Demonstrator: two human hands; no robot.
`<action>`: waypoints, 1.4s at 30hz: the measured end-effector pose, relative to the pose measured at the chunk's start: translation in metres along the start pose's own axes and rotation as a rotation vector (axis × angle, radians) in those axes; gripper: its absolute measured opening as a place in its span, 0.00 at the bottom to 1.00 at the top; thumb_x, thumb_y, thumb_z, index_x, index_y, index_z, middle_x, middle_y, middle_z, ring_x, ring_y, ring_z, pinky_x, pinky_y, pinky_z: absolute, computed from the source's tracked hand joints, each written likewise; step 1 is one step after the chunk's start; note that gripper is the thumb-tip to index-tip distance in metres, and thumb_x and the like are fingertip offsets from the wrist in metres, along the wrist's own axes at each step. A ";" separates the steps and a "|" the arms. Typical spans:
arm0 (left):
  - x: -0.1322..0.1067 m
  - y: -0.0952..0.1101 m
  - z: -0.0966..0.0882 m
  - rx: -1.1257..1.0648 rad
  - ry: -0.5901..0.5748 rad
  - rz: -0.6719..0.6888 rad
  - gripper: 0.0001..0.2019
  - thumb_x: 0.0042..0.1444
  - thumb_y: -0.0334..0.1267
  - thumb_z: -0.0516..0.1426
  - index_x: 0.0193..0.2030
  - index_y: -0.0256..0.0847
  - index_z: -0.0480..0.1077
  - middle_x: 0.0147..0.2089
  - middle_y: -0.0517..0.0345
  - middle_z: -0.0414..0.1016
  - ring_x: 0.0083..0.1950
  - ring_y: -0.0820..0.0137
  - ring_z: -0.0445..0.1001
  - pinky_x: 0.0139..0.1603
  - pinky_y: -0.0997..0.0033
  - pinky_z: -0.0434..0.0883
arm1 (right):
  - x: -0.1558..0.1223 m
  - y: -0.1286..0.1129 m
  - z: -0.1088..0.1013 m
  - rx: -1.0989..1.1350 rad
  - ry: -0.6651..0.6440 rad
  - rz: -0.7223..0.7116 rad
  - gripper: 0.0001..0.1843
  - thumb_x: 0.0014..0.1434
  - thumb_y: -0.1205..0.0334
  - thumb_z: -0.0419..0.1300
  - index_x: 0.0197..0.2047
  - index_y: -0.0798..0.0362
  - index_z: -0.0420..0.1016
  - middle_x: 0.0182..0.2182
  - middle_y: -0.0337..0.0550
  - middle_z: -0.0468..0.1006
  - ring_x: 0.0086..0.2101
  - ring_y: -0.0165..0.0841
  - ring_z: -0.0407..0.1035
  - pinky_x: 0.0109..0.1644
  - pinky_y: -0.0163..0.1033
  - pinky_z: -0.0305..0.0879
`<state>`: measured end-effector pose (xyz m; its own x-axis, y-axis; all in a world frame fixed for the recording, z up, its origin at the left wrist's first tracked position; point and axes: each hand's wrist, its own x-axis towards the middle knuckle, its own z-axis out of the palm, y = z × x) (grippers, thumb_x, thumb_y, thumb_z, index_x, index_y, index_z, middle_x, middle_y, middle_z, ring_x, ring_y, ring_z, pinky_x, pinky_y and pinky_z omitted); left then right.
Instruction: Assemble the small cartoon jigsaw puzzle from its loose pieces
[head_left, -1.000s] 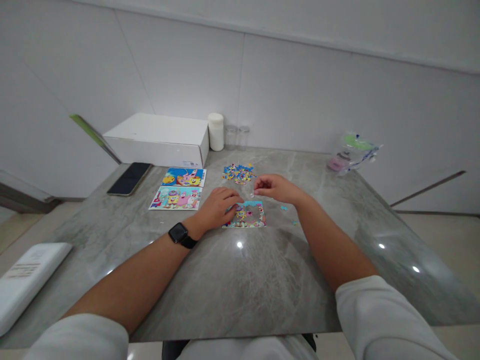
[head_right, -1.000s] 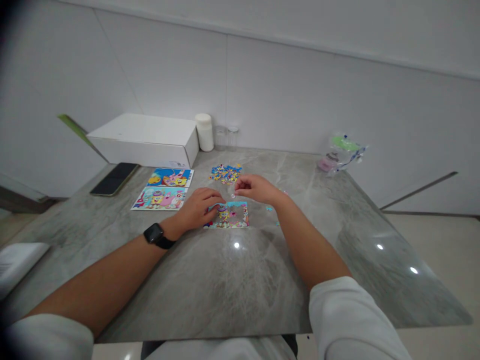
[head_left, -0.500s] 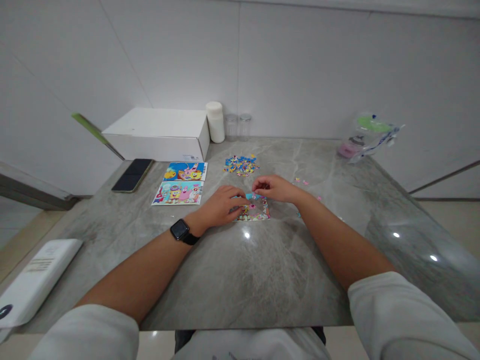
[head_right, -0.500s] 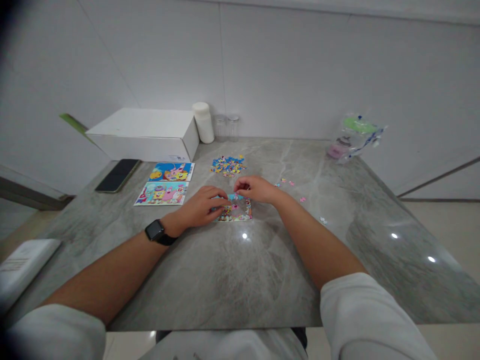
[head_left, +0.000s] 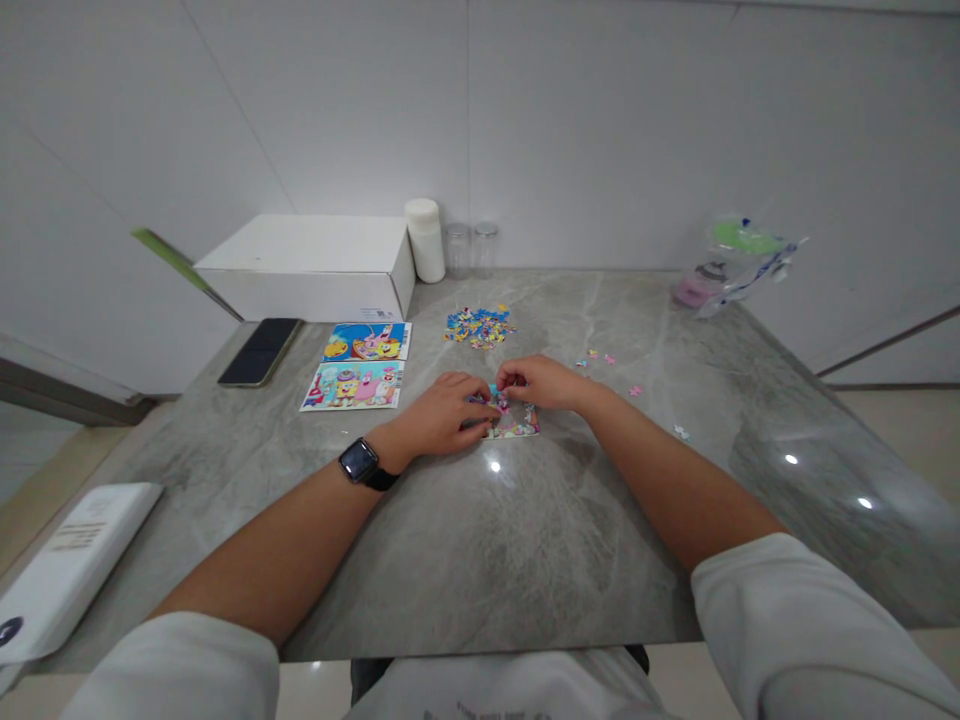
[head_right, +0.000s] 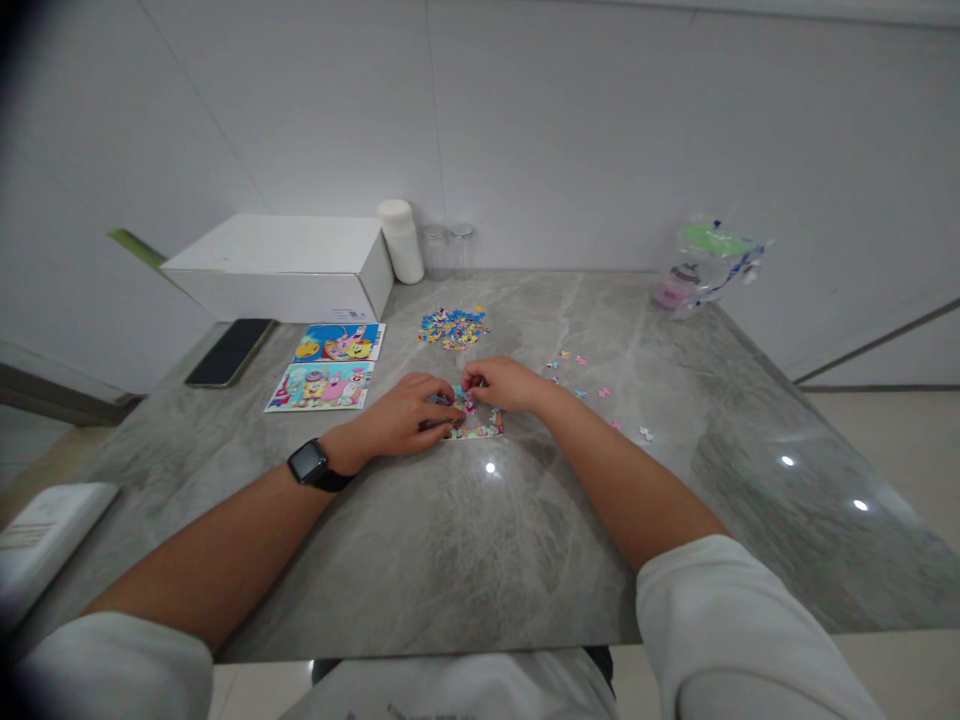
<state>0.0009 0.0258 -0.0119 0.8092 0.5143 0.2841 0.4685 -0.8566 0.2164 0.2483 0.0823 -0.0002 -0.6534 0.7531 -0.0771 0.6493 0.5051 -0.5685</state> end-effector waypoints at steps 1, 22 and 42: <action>0.000 0.000 0.000 -0.003 -0.003 -0.001 0.14 0.69 0.42 0.57 0.56 0.51 0.81 0.55 0.50 0.77 0.56 0.58 0.74 0.61 0.53 0.68 | 0.000 -0.001 0.000 -0.015 0.002 0.004 0.09 0.61 0.71 0.63 0.44 0.53 0.83 0.36 0.40 0.84 0.35 0.31 0.73 0.42 0.34 0.63; 0.001 -0.001 0.002 -0.009 -0.034 0.013 0.14 0.70 0.42 0.57 0.57 0.49 0.80 0.60 0.50 0.78 0.60 0.56 0.73 0.65 0.51 0.68 | 0.004 0.004 0.005 -0.253 0.085 -0.001 0.09 0.62 0.68 0.64 0.44 0.51 0.85 0.41 0.46 0.86 0.40 0.36 0.75 0.45 0.37 0.62; 0.001 -0.002 0.004 -0.102 -0.032 0.022 0.13 0.67 0.38 0.60 0.56 0.49 0.80 0.64 0.55 0.80 0.65 0.59 0.74 0.68 0.51 0.70 | 0.006 0.009 0.008 -0.268 0.063 0.016 0.07 0.62 0.66 0.66 0.43 0.51 0.85 0.40 0.45 0.85 0.40 0.37 0.75 0.45 0.38 0.63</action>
<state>0.0024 0.0276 -0.0156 0.8304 0.4925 0.2605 0.4132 -0.8580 0.3050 0.2468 0.0881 -0.0126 -0.6224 0.7822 -0.0281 0.7443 0.5805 -0.3303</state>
